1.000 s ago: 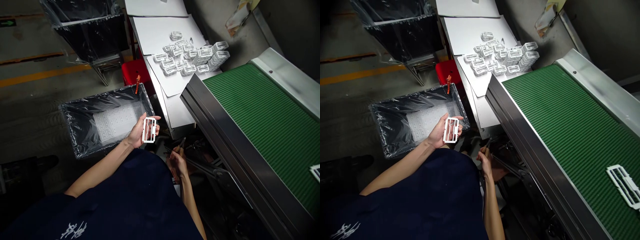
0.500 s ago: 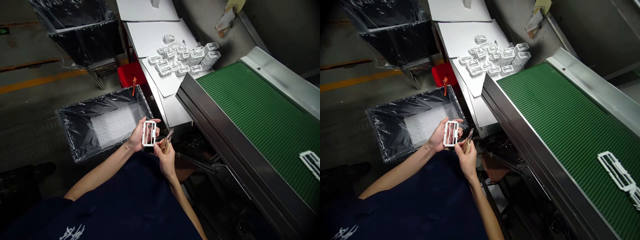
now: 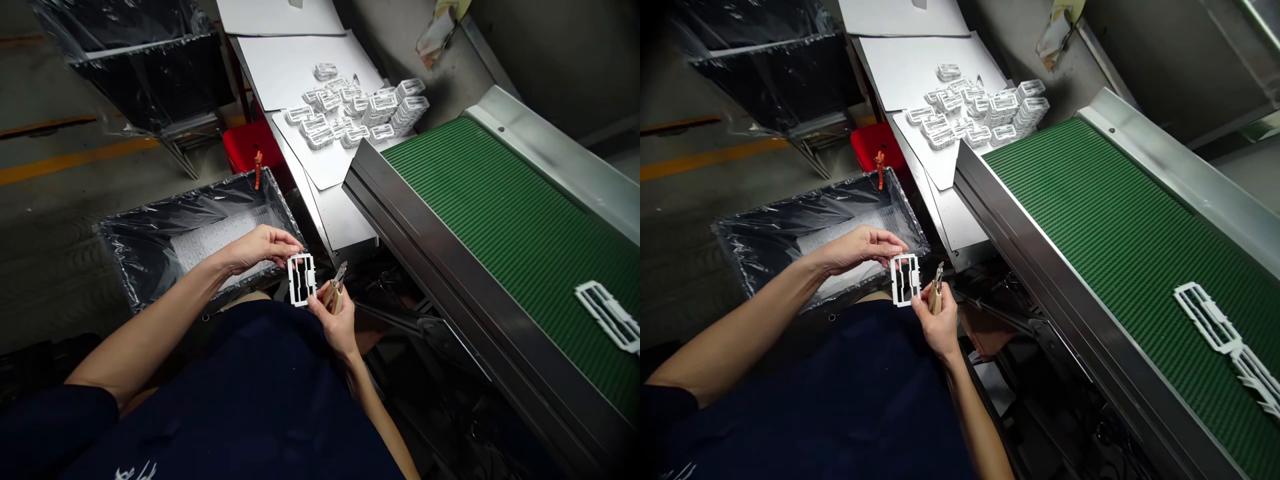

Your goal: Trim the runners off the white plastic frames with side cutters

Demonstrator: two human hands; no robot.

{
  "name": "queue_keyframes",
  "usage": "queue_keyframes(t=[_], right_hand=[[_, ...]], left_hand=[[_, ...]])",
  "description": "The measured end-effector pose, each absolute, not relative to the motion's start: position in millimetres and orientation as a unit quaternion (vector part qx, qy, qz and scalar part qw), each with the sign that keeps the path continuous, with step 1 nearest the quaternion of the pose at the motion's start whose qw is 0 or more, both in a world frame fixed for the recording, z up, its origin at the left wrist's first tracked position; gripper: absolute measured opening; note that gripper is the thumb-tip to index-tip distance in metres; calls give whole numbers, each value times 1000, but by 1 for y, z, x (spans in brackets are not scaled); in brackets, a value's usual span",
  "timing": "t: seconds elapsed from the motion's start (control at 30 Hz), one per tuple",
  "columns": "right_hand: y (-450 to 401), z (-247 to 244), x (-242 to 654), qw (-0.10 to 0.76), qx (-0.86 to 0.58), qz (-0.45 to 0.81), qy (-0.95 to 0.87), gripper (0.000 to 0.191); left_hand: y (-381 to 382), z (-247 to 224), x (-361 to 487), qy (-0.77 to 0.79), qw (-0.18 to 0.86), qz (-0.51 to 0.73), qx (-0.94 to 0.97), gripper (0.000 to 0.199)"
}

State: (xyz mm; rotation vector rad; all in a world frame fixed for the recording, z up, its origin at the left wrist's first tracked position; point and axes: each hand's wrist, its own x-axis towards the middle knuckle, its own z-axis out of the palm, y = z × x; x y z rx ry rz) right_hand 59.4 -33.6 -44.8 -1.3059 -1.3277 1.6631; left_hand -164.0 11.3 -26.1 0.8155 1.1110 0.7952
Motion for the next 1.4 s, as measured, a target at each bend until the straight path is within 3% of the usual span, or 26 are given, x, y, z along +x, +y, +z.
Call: queue_keyframes(t=[0.3, 0.87, 1.13, 1.4], right_hand=[[-35, -46, 67, 305, -507, 632, -501, 20], [-37, -51, 80, 281, -485, 661, -498, 19], [-38, -58, 78, 253, -462, 699, -485, 24], [-49, -70, 79, 185, -436, 744, -472, 27]], left_hand=[[30, -22, -160, 476, 686, 285, 470, 10], [20, -23, -154, 421, 742, 241, 462, 15], [13, -18, -148, 413, 643, 274, 584, 19], [2, -15, -144, 372, 586, 203, 691, 17]])
